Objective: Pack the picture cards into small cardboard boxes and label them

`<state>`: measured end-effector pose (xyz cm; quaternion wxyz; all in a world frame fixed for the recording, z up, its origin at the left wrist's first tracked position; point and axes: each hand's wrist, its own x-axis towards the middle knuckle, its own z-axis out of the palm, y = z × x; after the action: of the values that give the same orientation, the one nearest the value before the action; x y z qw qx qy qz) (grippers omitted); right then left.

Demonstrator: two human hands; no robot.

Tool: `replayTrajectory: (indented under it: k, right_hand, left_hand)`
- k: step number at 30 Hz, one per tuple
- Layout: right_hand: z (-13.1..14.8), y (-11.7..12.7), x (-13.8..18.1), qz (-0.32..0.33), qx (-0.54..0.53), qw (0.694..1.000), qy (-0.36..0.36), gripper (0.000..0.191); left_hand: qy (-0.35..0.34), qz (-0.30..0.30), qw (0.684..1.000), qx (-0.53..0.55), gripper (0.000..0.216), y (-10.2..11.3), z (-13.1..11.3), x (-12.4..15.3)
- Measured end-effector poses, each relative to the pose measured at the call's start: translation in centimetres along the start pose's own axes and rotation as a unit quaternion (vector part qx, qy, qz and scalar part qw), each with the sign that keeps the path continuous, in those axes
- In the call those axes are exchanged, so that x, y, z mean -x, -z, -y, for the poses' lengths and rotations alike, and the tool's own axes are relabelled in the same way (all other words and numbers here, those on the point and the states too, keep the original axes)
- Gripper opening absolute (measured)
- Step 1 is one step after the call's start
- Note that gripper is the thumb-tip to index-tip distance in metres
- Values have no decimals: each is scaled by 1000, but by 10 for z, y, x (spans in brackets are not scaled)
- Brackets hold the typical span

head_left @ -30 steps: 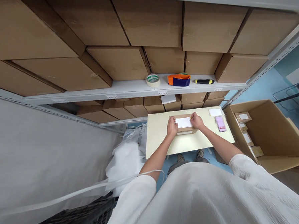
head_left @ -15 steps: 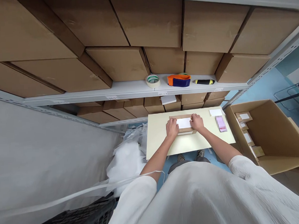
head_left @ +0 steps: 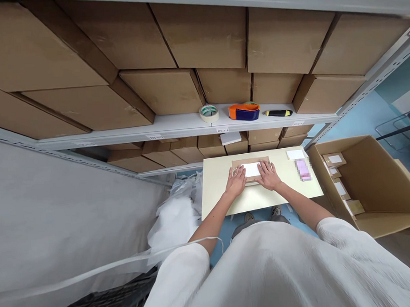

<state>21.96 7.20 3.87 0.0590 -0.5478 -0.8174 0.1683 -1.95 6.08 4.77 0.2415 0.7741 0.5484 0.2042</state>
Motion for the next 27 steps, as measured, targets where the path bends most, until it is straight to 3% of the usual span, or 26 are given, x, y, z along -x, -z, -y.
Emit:
replayTrajectory:
  k: [4,8,10,13,20,24,27]
  right_hand:
    - [-4,4,5,-12,-6,999,-32,87]
    - [-15,10,11,-36,-47,989,-137,78]
    - [-20,12,14,-13,-91,982,-165,79]
    - [-22,11,19,23,-136,979,-151,87]
    - [-21,11,31,-6,-154,976,-153,113]
    - [-31,23,44,-38,-157,973,-167,116]
    - [-42,37,58,-75,-164,971,-159,116]
  left_hand:
    - [34,-8,999,-16,63,-1,2,4]
    - [112,-11,993,-31,70,1,4,6]
    - [144,-2,989,-15,74,2,5,6]
    - [171,0,985,11,77,0,1,4]
    - [168,-28,985,9,94,-3,-25,-5]
    - [145,-14,989,3,105,-5,-47,-11]
    - [117,-14,993,-7,101,-7,-65,-16]
